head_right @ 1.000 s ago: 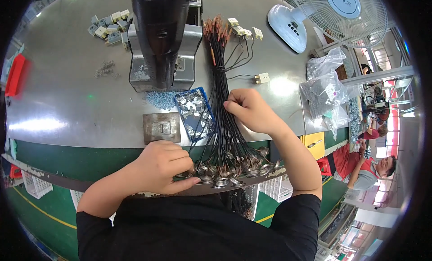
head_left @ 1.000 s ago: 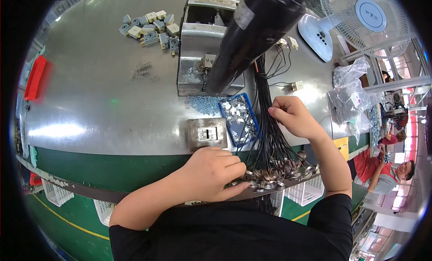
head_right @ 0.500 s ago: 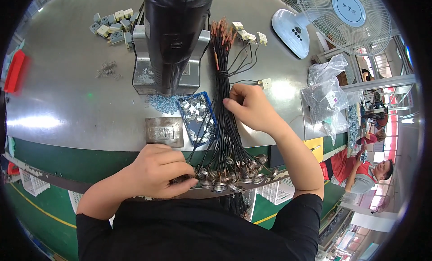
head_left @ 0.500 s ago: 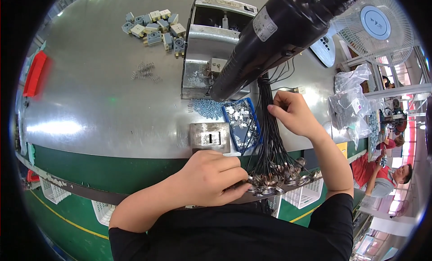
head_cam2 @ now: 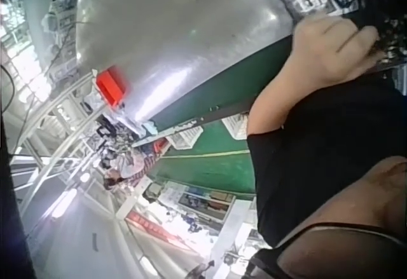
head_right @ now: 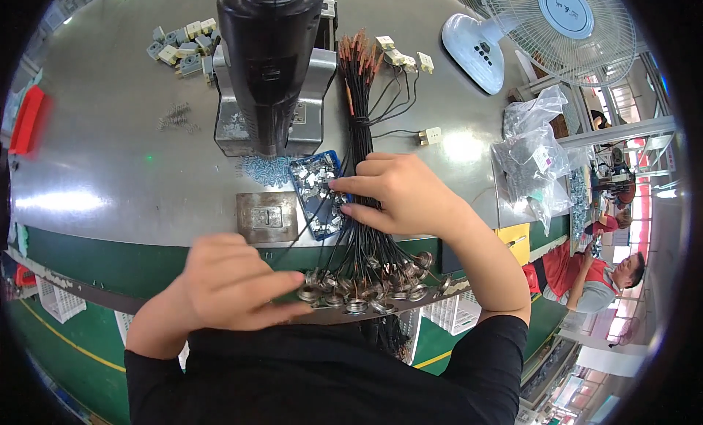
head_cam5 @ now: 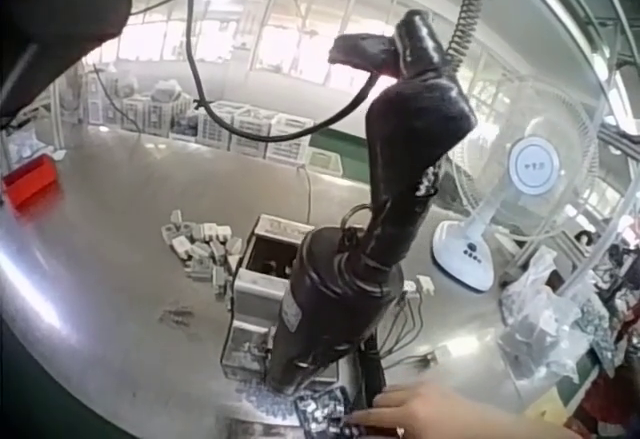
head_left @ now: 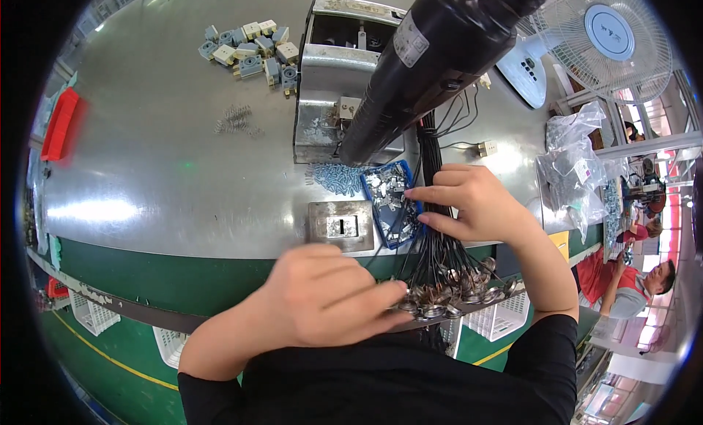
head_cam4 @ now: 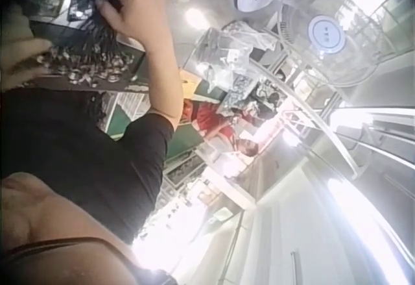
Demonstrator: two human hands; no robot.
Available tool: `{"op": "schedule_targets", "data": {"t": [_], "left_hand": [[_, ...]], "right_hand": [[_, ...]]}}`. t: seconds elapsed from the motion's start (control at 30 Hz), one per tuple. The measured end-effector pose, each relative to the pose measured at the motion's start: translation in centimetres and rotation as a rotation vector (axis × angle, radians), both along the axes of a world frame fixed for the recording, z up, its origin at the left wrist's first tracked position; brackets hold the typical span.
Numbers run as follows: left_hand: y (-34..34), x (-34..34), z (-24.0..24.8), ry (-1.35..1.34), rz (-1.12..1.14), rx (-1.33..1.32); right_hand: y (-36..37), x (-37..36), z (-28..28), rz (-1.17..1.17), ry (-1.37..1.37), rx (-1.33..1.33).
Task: Assembling wire harnesses and electrical connectors at a factory workstation.
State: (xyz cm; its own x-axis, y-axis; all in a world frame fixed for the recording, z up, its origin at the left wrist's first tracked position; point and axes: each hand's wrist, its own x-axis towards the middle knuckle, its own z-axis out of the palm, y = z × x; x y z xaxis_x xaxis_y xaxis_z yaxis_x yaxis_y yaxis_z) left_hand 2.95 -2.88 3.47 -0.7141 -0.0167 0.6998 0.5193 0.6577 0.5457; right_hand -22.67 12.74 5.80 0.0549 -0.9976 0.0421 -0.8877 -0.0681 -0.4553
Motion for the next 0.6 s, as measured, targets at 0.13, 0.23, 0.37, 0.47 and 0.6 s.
{"op": "schedule_targets", "data": {"t": [0.13,0.23,0.37,0.47,0.6], "left_hand": [[-1.7,0.2,0.9,-0.055,-0.017,0.068],[-0.7,0.4,1.4,-0.046,-0.022,0.216],[1.0,0.4,1.9,-0.131,-0.178,0.260],[2.9,0.4,1.6,-0.185,-0.295,0.274],[4.7,-0.1,1.7,-0.160,-0.344,0.261]], "right_hand": [[0.9,-0.7,-0.4,-0.004,0.054,-0.063],[1.0,-0.7,-0.7,0.003,0.054,-0.130],[0.8,0.0,-0.7,0.047,0.166,-0.218],[-0.2,0.7,0.6,0.031,0.181,-0.231],[-0.1,0.4,0.0,0.183,0.135,-0.231]]}}
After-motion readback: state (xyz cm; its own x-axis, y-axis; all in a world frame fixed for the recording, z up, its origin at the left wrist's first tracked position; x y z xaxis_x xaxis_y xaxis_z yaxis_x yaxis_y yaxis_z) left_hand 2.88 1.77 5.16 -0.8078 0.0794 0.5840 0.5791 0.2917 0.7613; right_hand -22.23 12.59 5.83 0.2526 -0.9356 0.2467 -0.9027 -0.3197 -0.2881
